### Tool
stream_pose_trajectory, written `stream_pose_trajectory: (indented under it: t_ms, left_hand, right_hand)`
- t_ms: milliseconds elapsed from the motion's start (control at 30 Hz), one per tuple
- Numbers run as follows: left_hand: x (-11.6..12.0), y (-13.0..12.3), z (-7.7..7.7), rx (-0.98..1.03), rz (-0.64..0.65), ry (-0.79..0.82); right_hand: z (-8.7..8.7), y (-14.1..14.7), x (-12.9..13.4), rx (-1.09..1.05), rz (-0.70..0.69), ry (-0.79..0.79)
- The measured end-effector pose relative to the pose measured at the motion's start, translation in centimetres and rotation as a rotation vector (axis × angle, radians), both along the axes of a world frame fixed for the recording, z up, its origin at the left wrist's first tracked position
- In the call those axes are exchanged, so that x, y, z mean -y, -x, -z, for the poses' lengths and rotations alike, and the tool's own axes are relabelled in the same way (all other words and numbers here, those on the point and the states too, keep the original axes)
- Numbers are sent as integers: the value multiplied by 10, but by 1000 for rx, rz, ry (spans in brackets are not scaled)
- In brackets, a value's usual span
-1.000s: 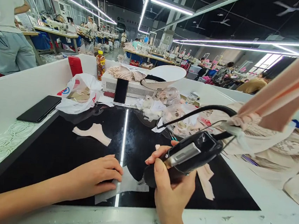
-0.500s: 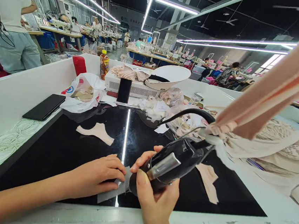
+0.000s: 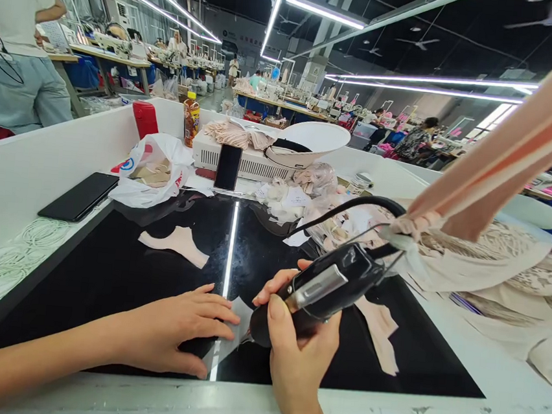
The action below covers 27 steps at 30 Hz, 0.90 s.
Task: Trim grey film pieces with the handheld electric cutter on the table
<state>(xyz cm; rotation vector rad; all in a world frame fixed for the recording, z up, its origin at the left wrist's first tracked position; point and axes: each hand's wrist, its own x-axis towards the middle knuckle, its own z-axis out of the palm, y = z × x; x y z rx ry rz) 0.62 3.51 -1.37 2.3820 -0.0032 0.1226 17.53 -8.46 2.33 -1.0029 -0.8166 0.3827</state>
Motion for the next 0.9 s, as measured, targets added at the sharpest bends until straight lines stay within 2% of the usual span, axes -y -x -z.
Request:
stream_pose_trajectory:
  t_ms: [267, 567, 900]
  left_hand:
    - [-1, 0, 4, 0, 15, 0]
    - [0, 0, 0, -8, 5, 27]
    - [0, -2, 3, -6, 2, -13]
  right_hand:
    - [8, 7, 5, 37, -68, -25]
    - [3, 15, 7, 1, -85, -38]
    - [4, 23, 9, -31, -137, -35]
